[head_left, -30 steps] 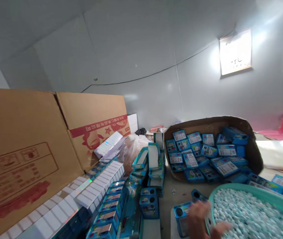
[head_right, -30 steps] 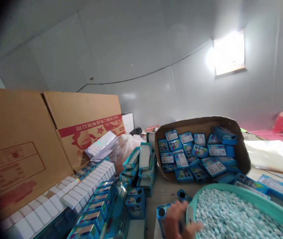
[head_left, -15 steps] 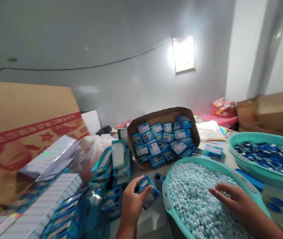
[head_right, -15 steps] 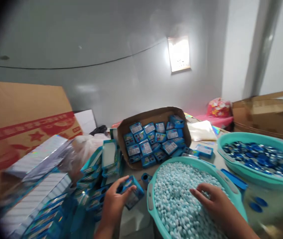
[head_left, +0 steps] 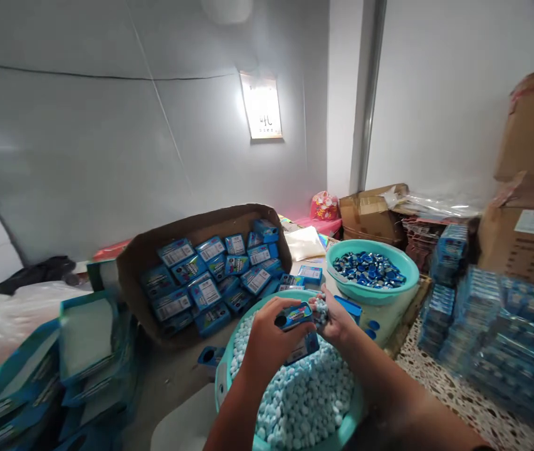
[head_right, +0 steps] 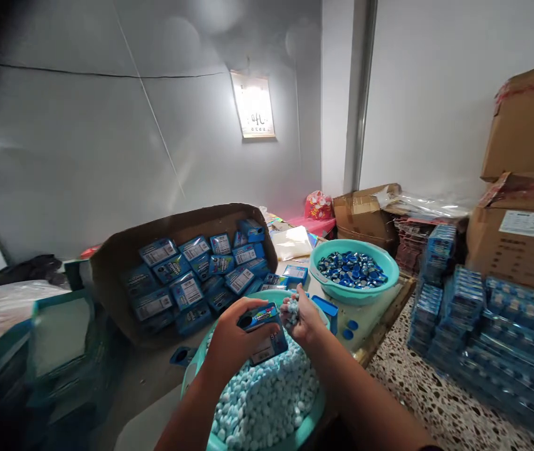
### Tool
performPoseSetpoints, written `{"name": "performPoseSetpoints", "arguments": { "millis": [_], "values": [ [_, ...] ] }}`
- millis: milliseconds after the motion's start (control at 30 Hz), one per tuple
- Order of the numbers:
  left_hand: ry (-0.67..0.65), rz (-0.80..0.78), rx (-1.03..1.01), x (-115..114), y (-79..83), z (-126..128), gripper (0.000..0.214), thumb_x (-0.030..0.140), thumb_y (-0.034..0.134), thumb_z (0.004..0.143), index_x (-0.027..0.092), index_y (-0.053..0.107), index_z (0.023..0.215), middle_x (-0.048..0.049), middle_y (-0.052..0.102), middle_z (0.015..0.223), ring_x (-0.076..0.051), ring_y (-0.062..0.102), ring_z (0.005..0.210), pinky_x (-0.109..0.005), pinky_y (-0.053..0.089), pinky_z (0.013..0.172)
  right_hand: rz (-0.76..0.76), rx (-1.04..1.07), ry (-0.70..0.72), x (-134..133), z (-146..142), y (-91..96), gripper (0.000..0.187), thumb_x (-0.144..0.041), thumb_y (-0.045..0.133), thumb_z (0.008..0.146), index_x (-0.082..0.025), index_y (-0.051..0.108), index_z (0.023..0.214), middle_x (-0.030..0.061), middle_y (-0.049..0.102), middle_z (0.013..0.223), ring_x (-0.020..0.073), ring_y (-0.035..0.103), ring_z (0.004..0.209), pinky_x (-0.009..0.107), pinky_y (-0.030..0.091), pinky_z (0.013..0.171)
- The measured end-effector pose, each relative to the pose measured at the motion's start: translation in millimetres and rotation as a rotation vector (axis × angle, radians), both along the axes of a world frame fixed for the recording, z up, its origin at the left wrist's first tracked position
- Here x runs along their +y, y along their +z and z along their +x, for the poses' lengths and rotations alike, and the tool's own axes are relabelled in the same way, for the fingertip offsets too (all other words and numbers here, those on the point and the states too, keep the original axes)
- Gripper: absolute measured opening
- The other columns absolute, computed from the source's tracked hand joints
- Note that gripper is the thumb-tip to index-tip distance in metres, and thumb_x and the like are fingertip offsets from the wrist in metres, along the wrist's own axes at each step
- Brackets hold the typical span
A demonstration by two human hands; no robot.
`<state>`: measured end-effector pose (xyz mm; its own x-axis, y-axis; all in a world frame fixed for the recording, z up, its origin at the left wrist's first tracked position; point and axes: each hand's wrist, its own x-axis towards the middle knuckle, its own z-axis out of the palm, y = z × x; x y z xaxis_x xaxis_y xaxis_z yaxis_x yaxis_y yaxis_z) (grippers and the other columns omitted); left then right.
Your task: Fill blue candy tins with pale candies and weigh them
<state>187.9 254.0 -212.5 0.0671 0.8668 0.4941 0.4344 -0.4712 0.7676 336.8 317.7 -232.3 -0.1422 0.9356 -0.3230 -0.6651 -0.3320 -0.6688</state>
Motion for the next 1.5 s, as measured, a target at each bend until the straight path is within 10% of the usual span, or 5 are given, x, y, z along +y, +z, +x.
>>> {"name": "performPoseSetpoints", "arguments": {
  "millis": [433, 1133, 1333, 1500],
  "values": [
    [0.112, -0.043, -0.156, 23, -36.6, -3, 0.052, 0.036, 0.080, 0.074, 0.020, 0.060, 0.119, -0.0072, 0.069, 0.105, -0.025, 0.066, 0.097, -0.039, 0.051, 0.089, -0.024, 0.429, -0.059, 16, -49, 74.1, 0.043, -0.039, 0.034, 0.108, -0.020, 0.036, 0.069, -0.0060, 0.044, 0.053, 0.0063, 0.042, 0.038, 0.013, 0.029, 0.035],
    [-0.018, -0.001, -0.179, 18, -34.5, -6, 0.029, 0.020, 0.069, 0.079, 0.017, 0.064, 0.108, -0.0073, 0.065, 0.102, -0.023, 0.059, 0.094, -0.035, 0.045, 0.084, 0.139, 0.173, -0.102, 8, -69, 53.7, 0.044, -0.040, 0.044, 0.104, -0.019, 0.040, 0.066, -0.0058, 0.045, 0.055, 0.0065, 0.040, 0.038, 0.015, 0.029, 0.033],
    [-0.004, 0.038, -0.227, 20, -40.3, -5, 0.068, 0.020, 0.074, 0.077, 0.017, 0.049, 0.140, -0.0112, 0.060, 0.128, -0.027, 0.056, 0.116, -0.039, 0.043, 0.102, 0.191, 0.116, -0.107, 5, -73, 53.9, 0.046, -0.042, 0.046, 0.103, -0.019, 0.039, 0.064, -0.0051, 0.047, 0.055, 0.0085, 0.041, 0.039, 0.019, 0.033, 0.037],
    [-0.036, 0.026, -0.220, 17, -36.2, -6, 0.059, 0.020, 0.071, 0.080, 0.020, 0.053, 0.136, -0.0090, 0.062, 0.126, -0.026, 0.058, 0.114, -0.038, 0.044, 0.101, 0.235, 0.096, -0.101, 4, -73, 51.0, 0.044, -0.047, 0.062, 0.093, -0.020, 0.040, 0.066, -0.0060, 0.047, 0.055, 0.0088, 0.041, 0.041, 0.019, 0.032, 0.038]
  ]
}}
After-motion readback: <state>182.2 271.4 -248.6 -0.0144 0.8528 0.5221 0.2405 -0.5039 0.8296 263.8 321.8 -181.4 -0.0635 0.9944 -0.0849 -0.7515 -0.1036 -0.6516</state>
